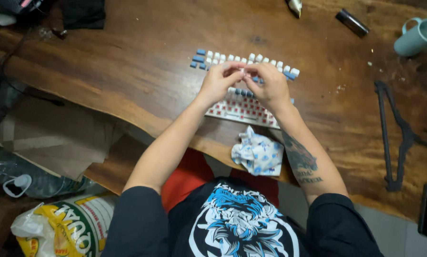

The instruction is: The person assembles a mechanical keyboard by placing keycaps onto the keyboard base one at a time. They handle white, blue, and red keycaps, arranging them in rows across the keyboard. The person occasionally wipes the keyboard with a cloth during the process.

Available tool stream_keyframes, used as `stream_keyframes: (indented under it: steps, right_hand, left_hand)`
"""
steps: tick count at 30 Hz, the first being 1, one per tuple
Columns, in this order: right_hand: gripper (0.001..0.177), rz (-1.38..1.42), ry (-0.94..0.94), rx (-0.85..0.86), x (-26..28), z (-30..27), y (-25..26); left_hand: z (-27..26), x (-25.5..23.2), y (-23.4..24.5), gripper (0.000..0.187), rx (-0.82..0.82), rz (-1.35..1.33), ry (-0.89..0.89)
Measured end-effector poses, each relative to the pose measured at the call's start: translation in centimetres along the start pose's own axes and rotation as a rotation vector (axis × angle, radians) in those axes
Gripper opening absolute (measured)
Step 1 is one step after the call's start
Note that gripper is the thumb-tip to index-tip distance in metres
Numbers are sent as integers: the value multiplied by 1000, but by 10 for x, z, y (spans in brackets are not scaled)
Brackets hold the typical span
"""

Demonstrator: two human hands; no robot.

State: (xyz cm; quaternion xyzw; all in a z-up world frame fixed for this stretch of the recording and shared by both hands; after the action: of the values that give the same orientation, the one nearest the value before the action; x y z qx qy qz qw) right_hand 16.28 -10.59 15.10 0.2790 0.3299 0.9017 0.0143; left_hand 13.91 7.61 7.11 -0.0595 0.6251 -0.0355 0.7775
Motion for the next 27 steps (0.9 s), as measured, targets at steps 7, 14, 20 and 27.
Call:
stream_keyframes:
  steps: [7, 14, 20, 27]
  right_hand:
    - [17, 181, -255, 50, 31, -65, 28]
    - [26, -33, -243, 131, 57, -118, 25]
    - [19, 73, -600, 5, 58, -134, 4]
    - [13, 280, -516, -160, 57, -140, -9]
  left_hand:
    - [-87, 4, -23, 26, -55, 58, 98]
    - [-130, 23, -47, 25, -18, -1, 74]
    - [-140, 30, -62, 26, 9, 44, 42]
    - [-138, 36, -66, 26, -113, 44, 84]
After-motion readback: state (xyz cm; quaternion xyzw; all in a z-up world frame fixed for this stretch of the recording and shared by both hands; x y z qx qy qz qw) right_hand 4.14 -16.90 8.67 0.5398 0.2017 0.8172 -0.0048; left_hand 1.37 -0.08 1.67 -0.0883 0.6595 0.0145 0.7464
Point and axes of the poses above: each hand's wrist, its own z-axis towards the middle knuckle, its own y-axis out of the back of the hand, x = y × z, the point moved 2 cm from there along z, towards the middle knuckle, and after that the axes turned 4 degrees about z, right-handed, at the moved point
